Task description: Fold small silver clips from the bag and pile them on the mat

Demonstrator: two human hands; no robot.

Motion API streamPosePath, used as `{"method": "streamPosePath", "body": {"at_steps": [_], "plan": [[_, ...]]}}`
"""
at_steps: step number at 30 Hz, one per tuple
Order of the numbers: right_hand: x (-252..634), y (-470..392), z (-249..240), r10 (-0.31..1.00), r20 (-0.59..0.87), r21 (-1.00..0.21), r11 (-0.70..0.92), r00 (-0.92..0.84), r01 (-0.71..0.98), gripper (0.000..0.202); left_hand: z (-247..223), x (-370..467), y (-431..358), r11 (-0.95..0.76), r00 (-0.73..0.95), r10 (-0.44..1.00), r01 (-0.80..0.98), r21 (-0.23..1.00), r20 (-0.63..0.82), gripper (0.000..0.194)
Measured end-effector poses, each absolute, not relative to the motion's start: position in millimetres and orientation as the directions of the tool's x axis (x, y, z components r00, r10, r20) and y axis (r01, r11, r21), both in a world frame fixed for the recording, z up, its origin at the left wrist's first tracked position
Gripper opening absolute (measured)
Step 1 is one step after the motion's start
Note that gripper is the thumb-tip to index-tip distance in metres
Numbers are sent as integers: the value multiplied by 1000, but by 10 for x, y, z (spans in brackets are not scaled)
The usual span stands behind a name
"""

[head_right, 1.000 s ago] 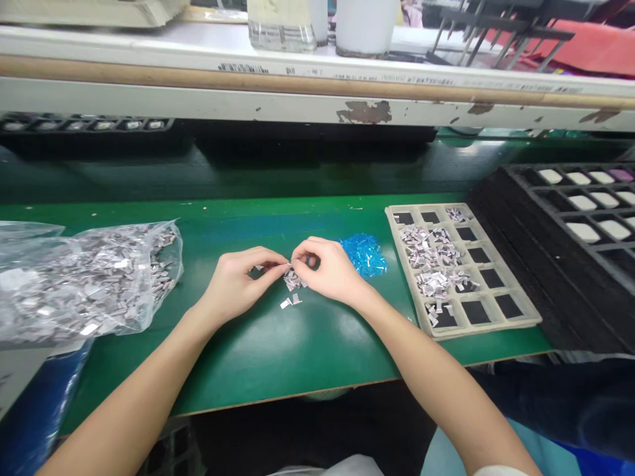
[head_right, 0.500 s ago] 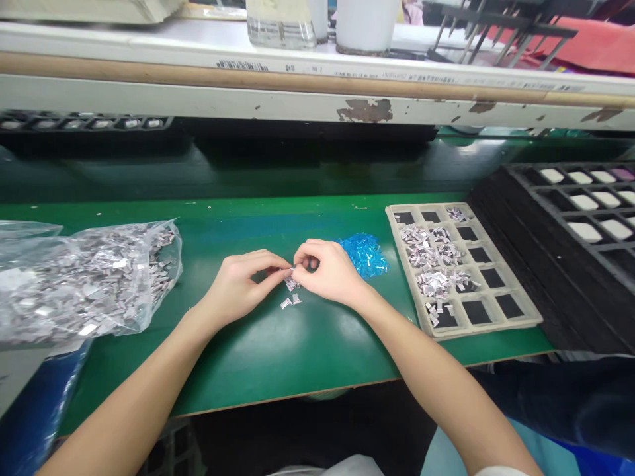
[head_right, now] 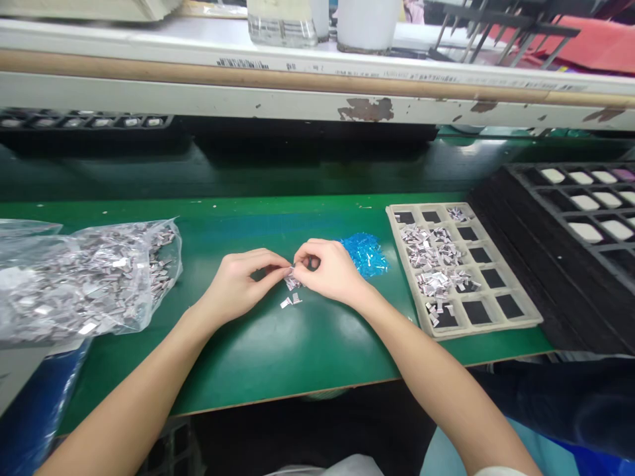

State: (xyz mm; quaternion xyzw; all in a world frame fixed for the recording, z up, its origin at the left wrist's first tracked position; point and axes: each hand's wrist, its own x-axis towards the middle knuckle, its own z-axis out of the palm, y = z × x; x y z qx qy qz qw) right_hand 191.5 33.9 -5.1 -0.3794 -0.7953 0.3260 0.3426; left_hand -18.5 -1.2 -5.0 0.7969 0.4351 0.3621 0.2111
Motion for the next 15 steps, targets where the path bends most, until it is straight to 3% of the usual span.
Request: {"method": "streamPosePath", "body": {"at_steps": [7, 12, 15], "plan": [[1933, 347, -77, 747, 460, -697, 639, -480, 327, 18, 0, -177, -16, -307, 138, 952, 467, 830, 274, 10], [1937, 338, -144, 595, 558, -402, 803, -578, 439, 19, 41, -198, -3, -151, 91, 988, 337, 929, 128, 7], [1934, 331, -162, 534, 544, -298, 844, -647, 446, 19, 64, -203, 0, -97, 115, 992, 338, 936, 61, 5]]}}
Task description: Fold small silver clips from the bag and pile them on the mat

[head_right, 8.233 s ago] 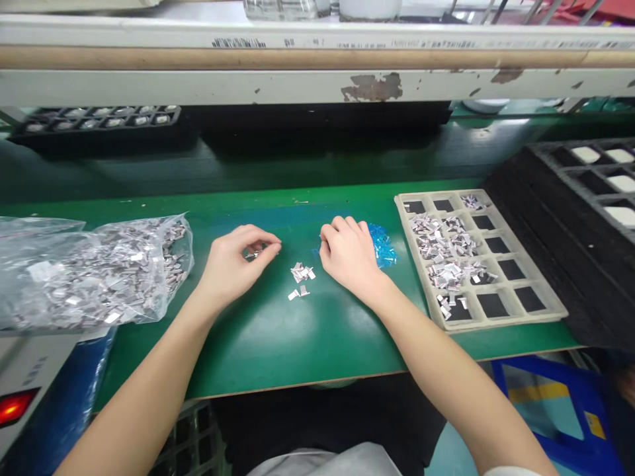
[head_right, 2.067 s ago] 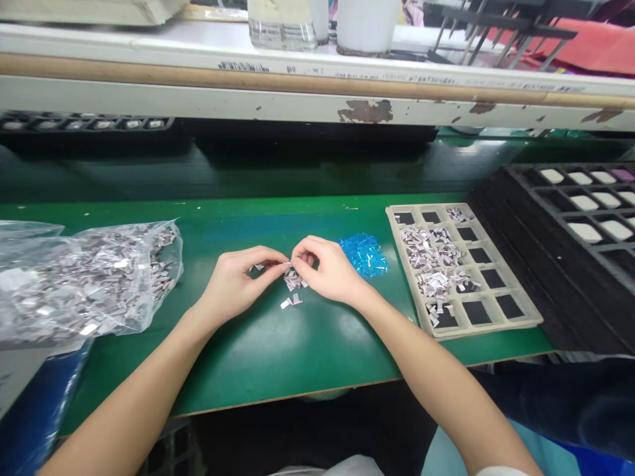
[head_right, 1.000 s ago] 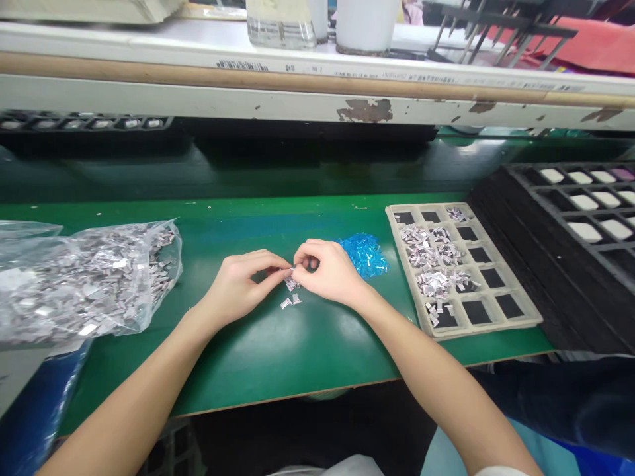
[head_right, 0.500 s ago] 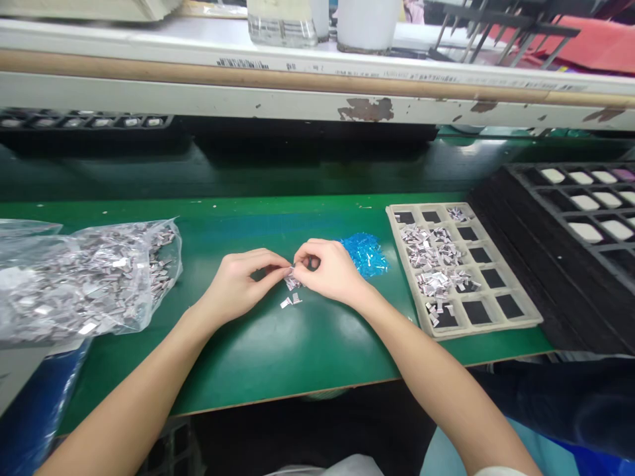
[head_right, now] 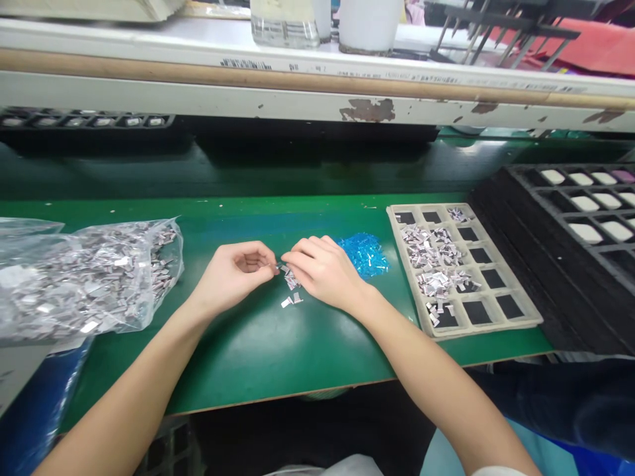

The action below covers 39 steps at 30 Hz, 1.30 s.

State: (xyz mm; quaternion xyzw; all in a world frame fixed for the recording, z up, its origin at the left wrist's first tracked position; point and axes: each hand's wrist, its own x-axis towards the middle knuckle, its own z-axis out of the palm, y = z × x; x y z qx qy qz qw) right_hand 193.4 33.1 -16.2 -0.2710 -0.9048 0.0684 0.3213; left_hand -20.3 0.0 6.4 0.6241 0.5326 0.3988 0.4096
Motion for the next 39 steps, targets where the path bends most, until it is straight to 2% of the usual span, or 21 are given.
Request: {"method": "streamPosePath", "body": {"at_steps": [12, 20, 39], "plan": [[1937, 323, -165, 524, 523, -227, 846, -672, 483, 22, 43, -211, 30, -119, 148, 986, 299, 947, 77, 10], [1921, 309, -165, 530, 552, -229, 838, -644, 494, 20, 28, -197, 18, -77, 156, 987, 243, 967, 40, 22], [1880, 290, -129, 553, 549, -247, 824, -627, 510, 21, 39, -192, 2, -158, 224, 970, 288, 945, 94, 16]]}}
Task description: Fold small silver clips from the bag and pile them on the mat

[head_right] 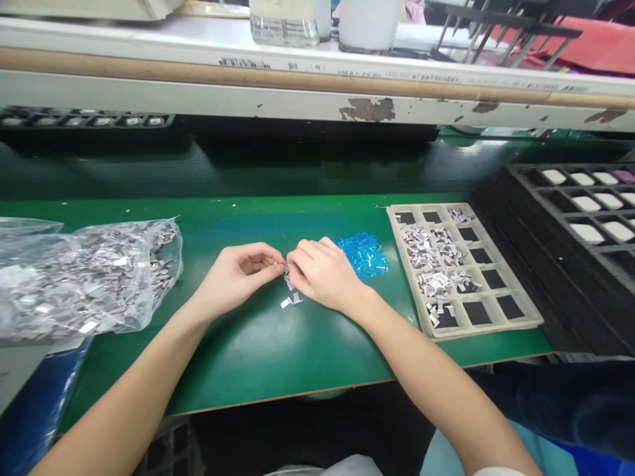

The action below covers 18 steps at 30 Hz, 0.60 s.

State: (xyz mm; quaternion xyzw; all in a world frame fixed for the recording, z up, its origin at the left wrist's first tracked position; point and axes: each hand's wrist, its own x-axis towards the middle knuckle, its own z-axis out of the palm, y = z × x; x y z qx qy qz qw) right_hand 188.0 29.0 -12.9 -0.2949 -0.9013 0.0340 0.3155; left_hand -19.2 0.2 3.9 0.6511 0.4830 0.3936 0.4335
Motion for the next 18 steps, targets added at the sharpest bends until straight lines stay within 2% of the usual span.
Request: {"method": "streamPosePath", "body": {"at_steps": [12, 18], "plan": [[1887, 289, -126, 638, 530, -409, 769, -558, 491, 18, 62, -177, -23, -175, 225, 968, 274, 946, 114, 21], [1895, 292, -123, 659, 542, -448, 751, -521, 485, 15, 56, -183, -8, -156, 191, 975, 239, 958, 111, 20]]}}
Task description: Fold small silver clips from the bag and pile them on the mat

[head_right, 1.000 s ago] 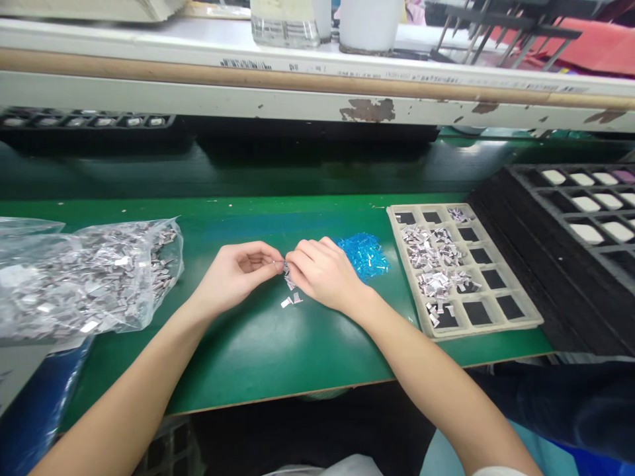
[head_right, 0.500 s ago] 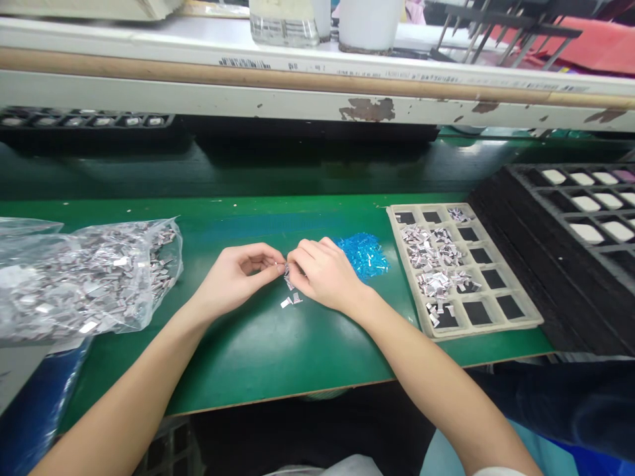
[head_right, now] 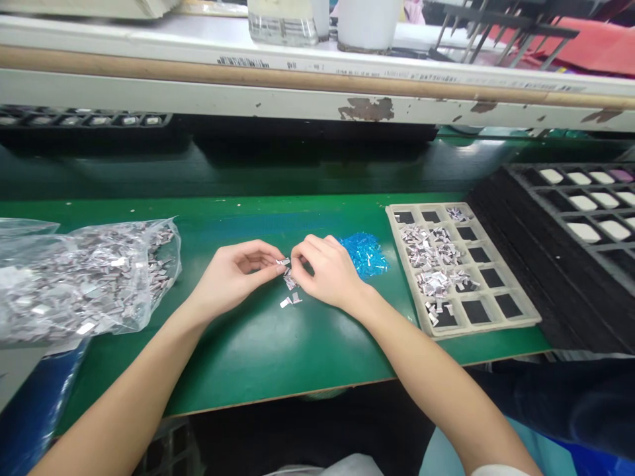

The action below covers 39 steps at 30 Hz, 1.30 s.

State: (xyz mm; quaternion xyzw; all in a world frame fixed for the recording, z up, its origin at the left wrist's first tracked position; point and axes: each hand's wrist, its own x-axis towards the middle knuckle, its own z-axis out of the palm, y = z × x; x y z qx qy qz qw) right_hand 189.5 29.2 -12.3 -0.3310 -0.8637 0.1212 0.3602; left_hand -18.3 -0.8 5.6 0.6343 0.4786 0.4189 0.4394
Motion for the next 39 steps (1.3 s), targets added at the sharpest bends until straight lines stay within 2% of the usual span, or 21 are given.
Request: {"method": "streamPosePath", "body": {"at_steps": [8, 14, 18, 22, 24, 27, 30, 32, 35, 39], "plan": [[1929, 372, -185, 719, 540, -402, 677, -437, 616, 13, 30, -193, -6, -160, 200, 975, 309, 937, 100, 18], [1969, 417, -229, 761, 425, -302, 629, -490, 716, 13, -11, -196, -2, -309, 293, 939, 495, 812, 180, 13], [1972, 393, -207, 775, 362, -281, 621, -518, 732, 16, -5, -195, -6, -376, 353, 915, 566, 733, 197, 10], [1971, 378, -197, 764, 371, -265, 633, -529, 728, 19, -3, -204, -5, -414, 392, 897, 579, 703, 205, 12], [1974, 380, -197, 762, 388, -265, 632, -519, 729, 21, -8, -231, 7, -424, 371, 898, 592, 686, 235, 12], [1979, 391, -196, 769, 423, -275, 612, -478, 742, 24, -11, -322, 37, -415, 300, 910, 679, 605, 288, 22], [1981, 400, -201, 771, 453, -285, 600, -447, 747, 25, -7, -454, 63, -344, 249, 935, 810, 474, 252, 29], [1982, 402, -210, 771, 460, -291, 600, -441, 745, 25, -7, -526, 73, -305, 242, 950, 851, 427, 196, 27], [1983, 400, -223, 772, 459, -301, 601, -439, 741, 25, -13, -570, 88, -288, 256, 958, 851, 440, 131, 19], [1982, 394, -227, 773, 455, -313, 604, -442, 733, 25, -16, -563, 112, -275, 265, 960, 833, 480, 90, 17]]}}
